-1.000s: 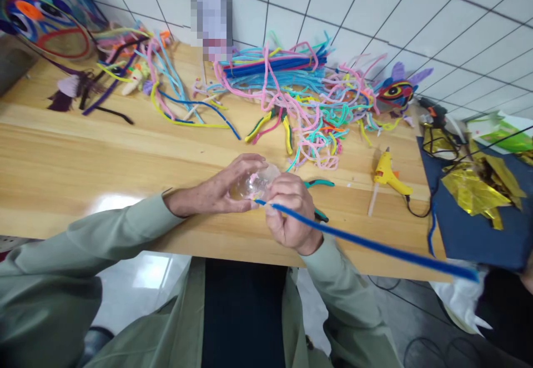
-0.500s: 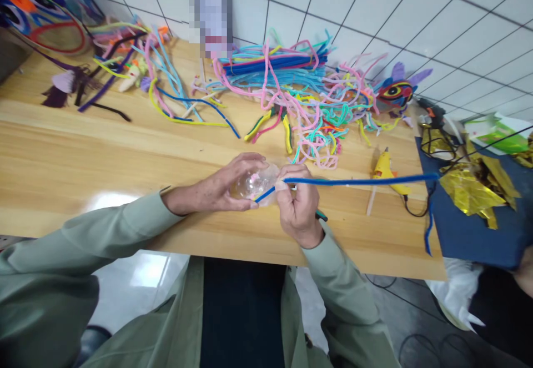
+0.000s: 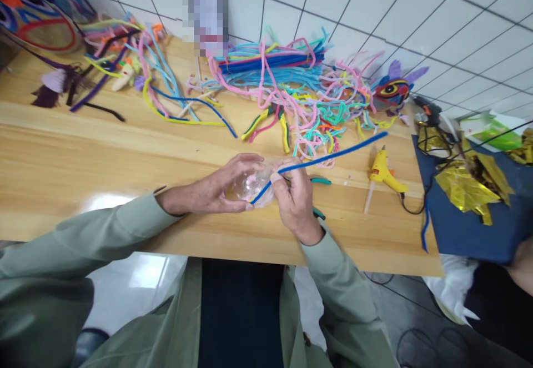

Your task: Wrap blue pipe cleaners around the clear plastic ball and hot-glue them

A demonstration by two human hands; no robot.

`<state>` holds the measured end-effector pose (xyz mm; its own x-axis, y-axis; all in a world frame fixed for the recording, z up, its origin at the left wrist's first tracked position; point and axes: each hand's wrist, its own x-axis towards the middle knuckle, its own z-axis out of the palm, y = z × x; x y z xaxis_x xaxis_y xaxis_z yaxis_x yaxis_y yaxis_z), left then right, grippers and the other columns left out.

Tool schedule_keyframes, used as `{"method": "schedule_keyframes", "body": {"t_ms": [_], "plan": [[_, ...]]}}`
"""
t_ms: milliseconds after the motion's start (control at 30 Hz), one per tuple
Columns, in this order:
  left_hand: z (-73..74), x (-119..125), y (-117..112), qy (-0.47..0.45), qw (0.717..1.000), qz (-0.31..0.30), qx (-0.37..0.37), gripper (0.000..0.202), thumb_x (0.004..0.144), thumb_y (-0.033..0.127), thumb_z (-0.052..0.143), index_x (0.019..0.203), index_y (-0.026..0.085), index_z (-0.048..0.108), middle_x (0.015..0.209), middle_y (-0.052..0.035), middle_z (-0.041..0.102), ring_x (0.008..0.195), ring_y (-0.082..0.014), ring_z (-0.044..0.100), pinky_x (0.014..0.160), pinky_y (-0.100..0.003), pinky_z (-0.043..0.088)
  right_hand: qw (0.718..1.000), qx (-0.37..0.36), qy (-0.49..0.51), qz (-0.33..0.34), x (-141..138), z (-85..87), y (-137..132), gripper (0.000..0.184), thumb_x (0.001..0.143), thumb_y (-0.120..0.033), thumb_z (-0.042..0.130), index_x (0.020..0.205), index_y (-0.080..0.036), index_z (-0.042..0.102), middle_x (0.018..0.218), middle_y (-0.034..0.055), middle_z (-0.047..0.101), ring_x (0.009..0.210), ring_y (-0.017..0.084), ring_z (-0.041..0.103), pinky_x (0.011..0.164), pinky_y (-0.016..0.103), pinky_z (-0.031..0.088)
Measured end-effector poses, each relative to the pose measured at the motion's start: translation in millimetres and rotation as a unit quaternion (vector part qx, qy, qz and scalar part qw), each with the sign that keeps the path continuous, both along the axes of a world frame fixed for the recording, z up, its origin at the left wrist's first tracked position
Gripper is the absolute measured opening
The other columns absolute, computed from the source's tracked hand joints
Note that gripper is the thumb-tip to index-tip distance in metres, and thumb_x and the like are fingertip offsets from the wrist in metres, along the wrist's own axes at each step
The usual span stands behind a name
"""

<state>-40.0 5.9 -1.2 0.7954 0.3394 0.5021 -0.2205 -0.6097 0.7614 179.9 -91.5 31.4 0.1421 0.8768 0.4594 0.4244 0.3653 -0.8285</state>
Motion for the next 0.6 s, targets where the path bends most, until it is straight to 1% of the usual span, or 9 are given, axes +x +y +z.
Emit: {"method": "schedule_keyframes", "body": {"t_ms": [167,333,467,600], "plan": [[-0.4,-0.1,-0.5,-0.007,1.0,-0.008,0.01,0.09,0.099,0.037,0.084,0.173,0.035,0.034,0.164,-0.0208,0.05,0.164,-0.0388,0.044,0.132,-0.065,0.045,0.999,-0.031,0.016,0.009,0.0,-0.7,1.0,0.005,0.103,-0.025,0.064,0.1,-0.028,0.066,0.104,0.0023,0.066,0.102,0.024,0.065,0.095,0.044,0.051],[3.3,-0.7,-1.3,0.0,1.0,-0.014,0.007,0.087,0.1,0.038,0.081,0.173,0.036,0.035,0.165,-0.0199,0.051,0.164,-0.038,0.043,0.134,-0.065,0.044,0.998,-0.054,0.033,0.017,-0.9,0.2,0.9,0.003,0.101,-0.025,0.064,0.099,-0.027,0.065,0.102,0.0019,0.064,0.099,0.023,0.064,0.093,0.042,0.051],[4.4,-1.3,-1.4,0.002,1.0,-0.013,-0.001,0.085,0.1,0.04,0.082,0.172,0.036,0.037,0.165,-0.0197,0.051,0.164,-0.0382,0.043,0.133,-0.067,0.043,0.996,-0.074,0.054,0.021,-1.2,1.4,2.2,0.002,0.098,-0.026,0.065,0.097,-0.027,0.064,0.101,0.0017,0.065,0.098,0.022,0.064,0.092,0.041,0.052],[2.2,-1.4,-1.7,0.001,1.0,-0.017,-0.011,0.089,0.095,0.037,0.087,0.17,0.037,0.039,0.164,-0.0192,0.052,0.164,-0.0403,0.044,0.133,-0.07,0.042,0.991,-0.091,0.099,0.021,-0.3,-0.6,6.0,0.003,0.094,-0.026,0.067,0.095,-0.027,0.065,0.099,0.0014,0.065,0.095,0.021,0.064,0.086,0.037,0.054]]}}
